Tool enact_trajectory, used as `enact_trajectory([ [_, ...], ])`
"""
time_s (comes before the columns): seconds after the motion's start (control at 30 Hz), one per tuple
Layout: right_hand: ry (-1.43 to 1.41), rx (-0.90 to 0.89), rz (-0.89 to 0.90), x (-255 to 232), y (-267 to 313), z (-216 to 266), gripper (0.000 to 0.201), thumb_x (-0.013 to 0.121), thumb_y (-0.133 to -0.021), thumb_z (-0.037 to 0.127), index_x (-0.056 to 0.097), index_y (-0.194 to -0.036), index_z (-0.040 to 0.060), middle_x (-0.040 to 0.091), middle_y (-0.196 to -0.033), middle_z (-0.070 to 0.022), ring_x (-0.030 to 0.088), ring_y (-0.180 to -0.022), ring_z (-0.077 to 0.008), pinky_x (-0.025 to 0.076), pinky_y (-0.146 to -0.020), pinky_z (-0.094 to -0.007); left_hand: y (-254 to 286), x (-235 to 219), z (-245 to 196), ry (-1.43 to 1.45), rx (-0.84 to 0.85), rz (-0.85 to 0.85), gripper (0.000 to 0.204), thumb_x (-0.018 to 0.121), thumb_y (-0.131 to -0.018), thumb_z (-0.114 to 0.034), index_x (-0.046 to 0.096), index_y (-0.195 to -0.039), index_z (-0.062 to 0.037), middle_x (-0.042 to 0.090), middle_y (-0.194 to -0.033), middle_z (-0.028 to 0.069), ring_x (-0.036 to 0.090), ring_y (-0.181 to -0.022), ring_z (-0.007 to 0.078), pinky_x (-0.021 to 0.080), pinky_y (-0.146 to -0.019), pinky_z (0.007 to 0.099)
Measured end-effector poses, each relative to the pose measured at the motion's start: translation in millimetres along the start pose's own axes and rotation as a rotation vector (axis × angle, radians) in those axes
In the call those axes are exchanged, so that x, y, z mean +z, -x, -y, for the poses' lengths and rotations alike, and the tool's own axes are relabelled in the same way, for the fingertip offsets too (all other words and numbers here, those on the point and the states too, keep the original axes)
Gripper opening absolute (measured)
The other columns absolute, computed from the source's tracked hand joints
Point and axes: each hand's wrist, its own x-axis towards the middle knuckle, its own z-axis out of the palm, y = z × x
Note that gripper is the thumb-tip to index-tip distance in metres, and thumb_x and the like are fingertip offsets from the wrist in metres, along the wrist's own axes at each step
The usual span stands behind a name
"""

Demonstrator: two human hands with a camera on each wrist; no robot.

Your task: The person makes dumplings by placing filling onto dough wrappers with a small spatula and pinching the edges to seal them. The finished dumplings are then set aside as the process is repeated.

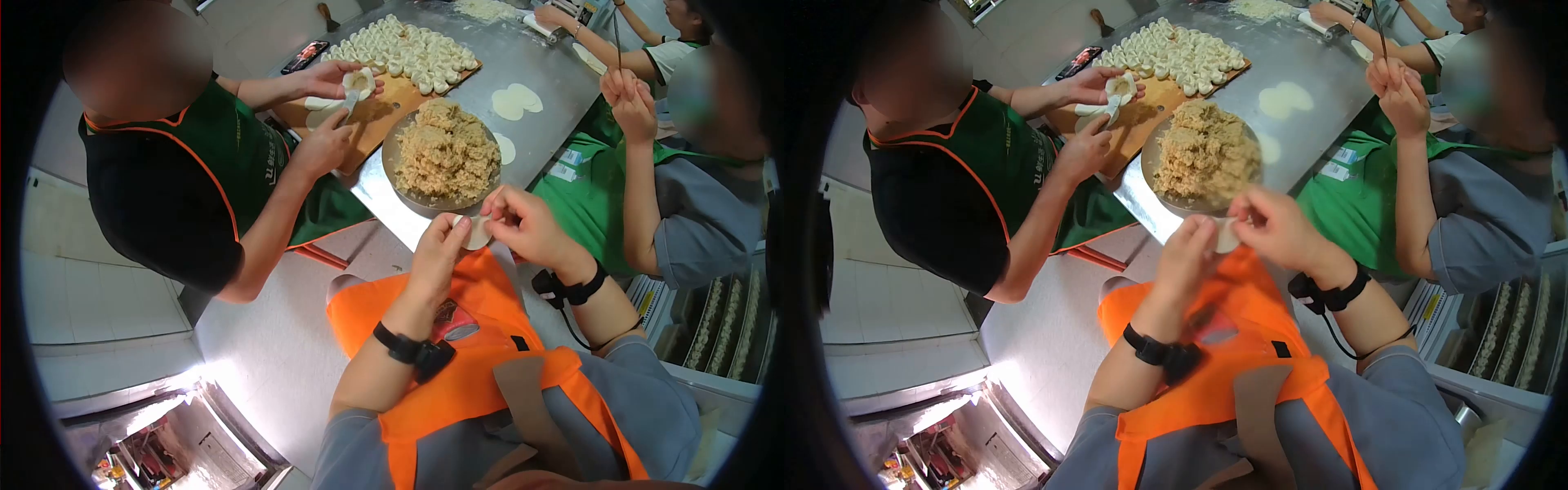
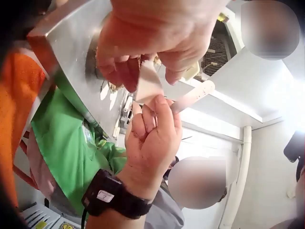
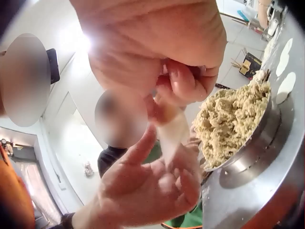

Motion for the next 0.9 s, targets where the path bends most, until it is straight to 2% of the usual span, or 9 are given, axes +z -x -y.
enact_trajectory([
  [0.13,-0.056,-0.026,-0.052,19,9,-16,0.01,0.068,-0.089,0.009,0.06,-0.094,0.0039,0.057,-0.085,0.0031,0.049,-0.07,-0.0029,0.04,-0.057,-0.0211,6,-10,-2,-0.059,0.001,-0.044,0.026,0.064,-0.096,-0.016,0.063,-0.115,0.002,0.068,-0.099,0.0054,0.066,-0.087,0.0114,0.053,-0.074,0.0228],
  [0.23,-0.405,0.23,-0.156,37,10,-27,0.009,0.066,-0.092,0.01,0.062,-0.097,0.0031,0.059,-0.087,0.0046,0.049,-0.07,-0.0029,0.04,-0.059,-0.021,17,-7,-7,-0.021,0.068,-0.079,0.031,0.066,-0.095,-0.013,0.062,-0.121,0.0036,0.069,-0.104,0.0078,0.067,-0.087,0.012,0.054,-0.076,0.0239],
  [0.33,-0.635,0.453,-0.034,34,14,-17,0.014,0.063,-0.096,0.014,0.063,-0.1,0.0001,0.054,-0.076,0.004,0.048,-0.067,-0.0035,0.039,-0.059,-0.022,25,-6,-10,-0.077,0.074,-0.1,0.032,0.067,-0.094,-0.013,0.062,-0.121,0.0041,0.07,-0.106,0.0087,0.067,-0.088,0.0124,0.054,-0.078,0.025],
  [0.43,-0.548,0.252,-0.064,38,12,-11,0.019,0.062,-0.097,0.016,0.065,-0.104,-0.0009,0.054,-0.077,0.0042,0.05,-0.068,-0.0059,0.042,-0.06,-0.0256,30,-15,-14,-0.262,-0.009,-0.032,0.031,0.068,-0.094,-0.015,0.064,-0.119,0.0035,0.07,-0.106,0.0087,0.067,-0.089,0.0126,0.054,-0.078,0.0262],
  [0.53,-0.081,0.058,0.094,31,9,-25,0.018,0.063,-0.094,0.016,0.064,-0.099,-0.0007,0.063,-0.079,-0.0072,0.06,-0.073,-0.015,0.046,-0.061,-0.0345,24,-21,-6,-0.428,-0.045,0.078,0.03,0.065,-0.096,-0.017,0.064,-0.118,0.003,0.069,-0.106,0.0094,0.067,-0.089,0.0133,0.055,-0.077,0.0272],
  [0.63,0.584,-0.202,-0.14,12,1,-22,0.016,0.057,-0.093,0.013,0.064,-0.097,-0.0008,0.063,-0.078,-0.0174,0.063,-0.073,-0.0318,0.046,-0.062,-0.0456,2,-31,24,-0.23,-0.023,0.034,0.03,0.056,-0.1,-0.019,0.06,-0.119,0.0033,0.068,-0.107,0.012,0.068,-0.09,0.0169,0.056,-0.076,0.0293],
  [0.67,0.737,-0.164,-0.147,1,-2,-27,0.018,0.055,-0.09,0.009,0.067,-0.101,0.0033,0.061,-0.078,-0.0189,0.06,-0.075,-0.0402,0.047,-0.064,-0.0499,-5,-30,29,-0.108,-0.013,-0.004,0.03,0.053,-0.102,-0.02,0.058,-0.12,0.0035,0.067,-0.107,0.0131,0.068,-0.09,0.0186,0.056,-0.075,0.0302],
  [0.8,0.926,-0.165,-0.119,-18,-10,-38,0.022,0.058,-0.089,0.007,0.071,-0.106,0.0098,0.056,-0.075,-0.0151,0.059,-0.074,-0.0357,0.045,-0.062,-0.046,-25,-24,30,0.172,-0.049,-0.217,0.035,0.032,-0.107,-0.02,0.047,-0.126,0.005,0.065,-0.11,0.0192,0.069,-0.096,0.0299,0.059,-0.081,0.0397],
  [0.9,0.946,-0.148,-0.122,-12,-16,-47,0.022,0.059,-0.089,0.007,0.072,-0.106,0.0094,0.058,-0.075,-0.0156,0.061,-0.076,-0.0357,0.046,-0.063,-0.0461,-46,-28,37,0.217,0.044,-0.116,0.043,0.032,-0.107,-0.03,0.046,-0.124,0.0079,0.062,-0.113,0.0238,0.066,-0.104,0.0361,0.058,-0.086,0.0481],
])
